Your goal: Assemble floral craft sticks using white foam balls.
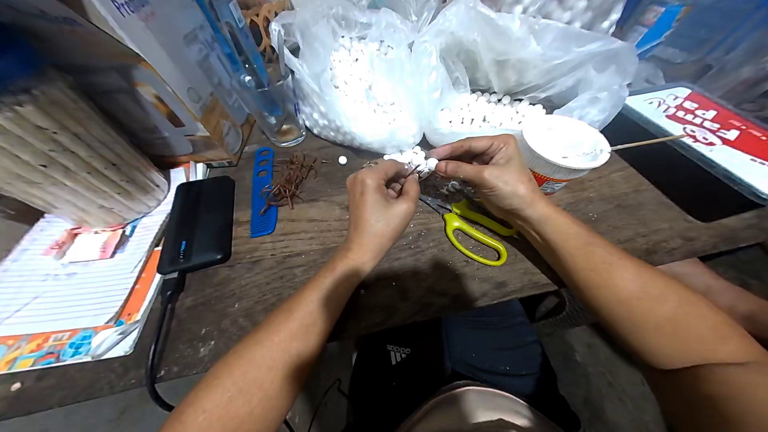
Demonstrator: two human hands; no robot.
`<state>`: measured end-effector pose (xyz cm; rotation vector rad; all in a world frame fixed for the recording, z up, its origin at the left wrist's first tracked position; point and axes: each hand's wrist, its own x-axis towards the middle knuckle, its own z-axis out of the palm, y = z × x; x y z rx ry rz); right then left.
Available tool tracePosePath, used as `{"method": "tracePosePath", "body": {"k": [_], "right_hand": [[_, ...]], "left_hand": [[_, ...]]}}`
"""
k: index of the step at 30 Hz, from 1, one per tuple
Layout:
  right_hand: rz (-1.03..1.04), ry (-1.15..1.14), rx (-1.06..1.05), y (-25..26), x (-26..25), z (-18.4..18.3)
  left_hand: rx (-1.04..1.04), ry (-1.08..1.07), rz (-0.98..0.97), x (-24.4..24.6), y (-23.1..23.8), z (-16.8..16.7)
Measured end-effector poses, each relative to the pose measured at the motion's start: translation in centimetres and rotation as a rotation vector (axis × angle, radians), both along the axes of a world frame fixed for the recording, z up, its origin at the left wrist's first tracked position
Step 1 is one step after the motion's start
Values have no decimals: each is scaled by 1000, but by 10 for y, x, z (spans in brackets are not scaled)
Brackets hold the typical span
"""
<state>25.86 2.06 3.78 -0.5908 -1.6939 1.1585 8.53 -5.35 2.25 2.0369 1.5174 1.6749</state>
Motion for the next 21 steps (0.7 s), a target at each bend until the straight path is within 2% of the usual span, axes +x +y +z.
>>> {"method": "tracePosePath", "body": {"k": [13,21], "right_hand": [[-58,-121,309,-3,0,-2],[-63,-134,344,-2,0,-3]], "left_hand": [[21,68,48,1,0,0],[52,168,94,2,1,-3]]}}
